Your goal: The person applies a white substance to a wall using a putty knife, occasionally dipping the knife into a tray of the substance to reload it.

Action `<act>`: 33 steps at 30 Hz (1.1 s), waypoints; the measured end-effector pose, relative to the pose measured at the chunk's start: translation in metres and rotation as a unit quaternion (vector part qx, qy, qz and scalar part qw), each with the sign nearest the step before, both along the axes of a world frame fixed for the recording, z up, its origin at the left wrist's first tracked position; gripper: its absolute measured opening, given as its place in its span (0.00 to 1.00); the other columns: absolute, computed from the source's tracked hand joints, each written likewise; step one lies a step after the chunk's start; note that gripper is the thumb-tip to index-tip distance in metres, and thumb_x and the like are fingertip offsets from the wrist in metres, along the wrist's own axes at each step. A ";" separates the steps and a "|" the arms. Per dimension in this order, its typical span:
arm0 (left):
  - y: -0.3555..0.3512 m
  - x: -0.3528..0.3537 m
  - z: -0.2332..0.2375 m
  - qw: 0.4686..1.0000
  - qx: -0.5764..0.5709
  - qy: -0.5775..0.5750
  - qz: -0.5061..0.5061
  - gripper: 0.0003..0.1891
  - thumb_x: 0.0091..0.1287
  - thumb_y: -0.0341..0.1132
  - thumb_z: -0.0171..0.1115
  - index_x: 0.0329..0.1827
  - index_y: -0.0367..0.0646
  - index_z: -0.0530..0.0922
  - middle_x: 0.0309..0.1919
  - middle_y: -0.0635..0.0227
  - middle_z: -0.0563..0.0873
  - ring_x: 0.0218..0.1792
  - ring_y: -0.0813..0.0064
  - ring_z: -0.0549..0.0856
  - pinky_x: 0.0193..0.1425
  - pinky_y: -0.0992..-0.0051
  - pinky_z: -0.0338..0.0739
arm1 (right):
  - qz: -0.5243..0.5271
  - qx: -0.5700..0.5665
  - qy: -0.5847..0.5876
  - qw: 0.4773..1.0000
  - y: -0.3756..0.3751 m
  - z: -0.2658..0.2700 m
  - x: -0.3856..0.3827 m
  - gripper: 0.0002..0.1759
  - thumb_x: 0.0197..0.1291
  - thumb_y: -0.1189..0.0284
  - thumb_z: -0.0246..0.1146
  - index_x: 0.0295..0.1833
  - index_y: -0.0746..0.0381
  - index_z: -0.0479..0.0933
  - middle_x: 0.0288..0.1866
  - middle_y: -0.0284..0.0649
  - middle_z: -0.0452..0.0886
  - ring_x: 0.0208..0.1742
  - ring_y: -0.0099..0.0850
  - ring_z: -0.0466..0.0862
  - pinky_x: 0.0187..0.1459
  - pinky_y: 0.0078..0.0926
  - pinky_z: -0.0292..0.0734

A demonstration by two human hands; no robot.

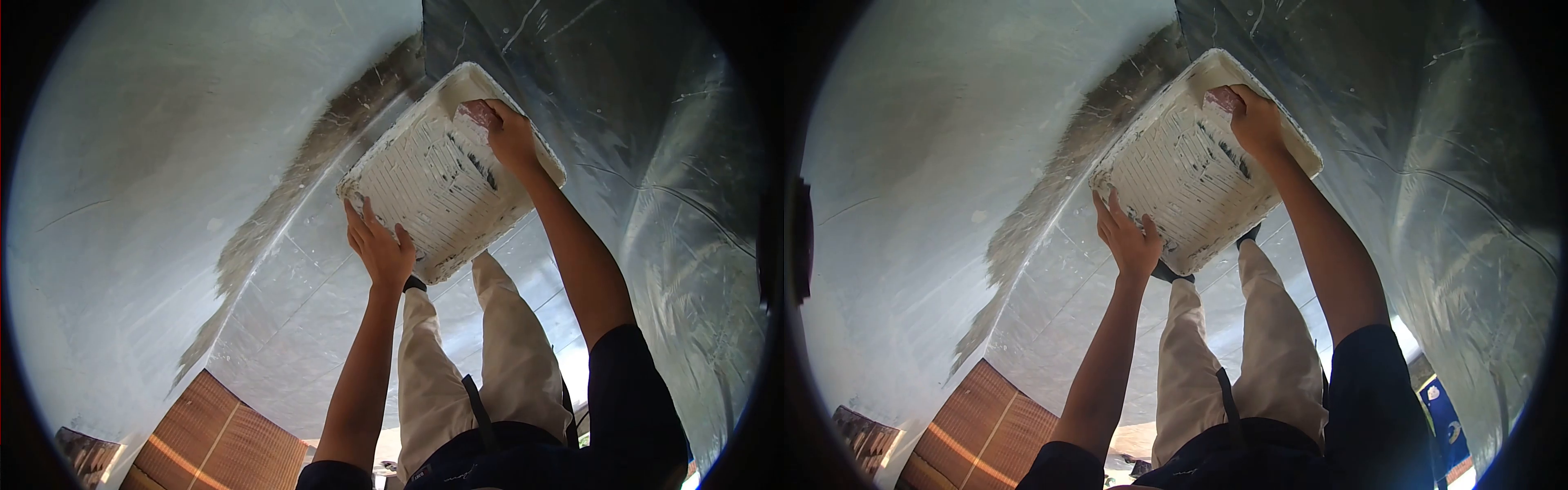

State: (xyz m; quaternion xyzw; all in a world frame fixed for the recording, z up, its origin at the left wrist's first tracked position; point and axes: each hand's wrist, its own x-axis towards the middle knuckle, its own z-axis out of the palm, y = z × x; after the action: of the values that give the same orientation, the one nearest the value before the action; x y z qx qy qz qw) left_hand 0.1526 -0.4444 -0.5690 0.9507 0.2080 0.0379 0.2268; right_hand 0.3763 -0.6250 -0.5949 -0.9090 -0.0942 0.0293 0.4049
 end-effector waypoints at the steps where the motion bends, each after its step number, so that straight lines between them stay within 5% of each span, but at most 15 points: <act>1: 0.000 -0.002 -0.002 0.999 -0.001 0.011 0.031 0.41 0.61 0.29 0.60 0.76 0.36 0.49 0.76 0.36 0.47 0.74 0.38 0.55 0.76 0.45 0.47 | -0.005 0.017 0.012 1.000 0.000 0.000 0.000 0.17 0.61 0.77 0.56 0.54 0.55 0.82 0.41 0.53 0.85 0.42 0.51 0.86 0.47 0.43 0.80; 8: -0.008 -0.004 -0.013 0.991 -0.039 0.035 0.123 0.43 0.62 0.31 0.60 0.78 0.35 0.46 0.76 0.31 0.42 0.73 0.37 0.57 0.76 0.46 0.45 | 0.000 0.010 0.016 1.000 0.000 -0.001 0.001 0.17 0.61 0.78 0.56 0.54 0.56 0.82 0.41 0.53 0.86 0.42 0.52 0.86 0.48 0.43 0.80; 10: -0.011 -0.002 -0.014 0.984 -0.064 0.054 0.155 0.43 0.64 0.32 0.58 0.77 0.35 0.41 0.75 0.32 0.44 0.77 0.37 0.49 0.76 0.44 0.44 | 0.009 -0.009 0.036 0.999 0.002 0.001 0.003 0.17 0.61 0.77 0.56 0.54 0.56 0.82 0.41 0.54 0.85 0.42 0.52 0.86 0.48 0.44 0.80; 16: -0.014 0.002 -0.018 0.971 -0.101 0.078 0.202 0.43 0.65 0.34 0.57 0.77 0.35 0.40 0.75 0.31 0.43 0.77 0.37 0.48 0.76 0.43 0.43 | 0.023 -0.044 0.038 0.998 0.003 -0.002 0.011 0.17 0.64 0.77 0.56 0.57 0.57 0.81 0.44 0.55 0.84 0.45 0.52 0.85 0.48 0.41 0.79; 29: -0.010 -0.005 -0.027 0.969 -0.122 0.063 0.204 0.43 0.65 0.36 0.57 0.77 0.37 0.41 0.75 0.32 0.43 0.78 0.37 0.44 0.76 0.43 0.43 | 0.041 -0.020 0.093 0.995 -0.008 -0.019 0.017 0.18 0.62 0.73 0.56 0.57 0.56 0.82 0.47 0.52 0.85 0.48 0.49 0.85 0.53 0.41 0.79; 33: -0.008 -0.009 -0.031 0.970 -0.134 0.051 0.199 0.43 0.65 0.34 0.58 0.77 0.36 0.42 0.75 0.32 0.45 0.77 0.37 0.51 0.76 0.44 0.44 | 0.017 -0.051 0.126 0.991 -0.006 -0.022 0.012 0.18 0.66 0.74 0.58 0.60 0.59 0.79 0.48 0.49 0.86 0.49 0.43 0.86 0.52 0.34 0.78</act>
State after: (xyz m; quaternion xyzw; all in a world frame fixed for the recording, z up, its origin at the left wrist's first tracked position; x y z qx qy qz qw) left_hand 0.1441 -0.4525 -0.5995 0.8521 0.4072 0.0051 0.3287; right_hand 0.3879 -0.6310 -0.6166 -0.9158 -0.0561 0.1552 0.3662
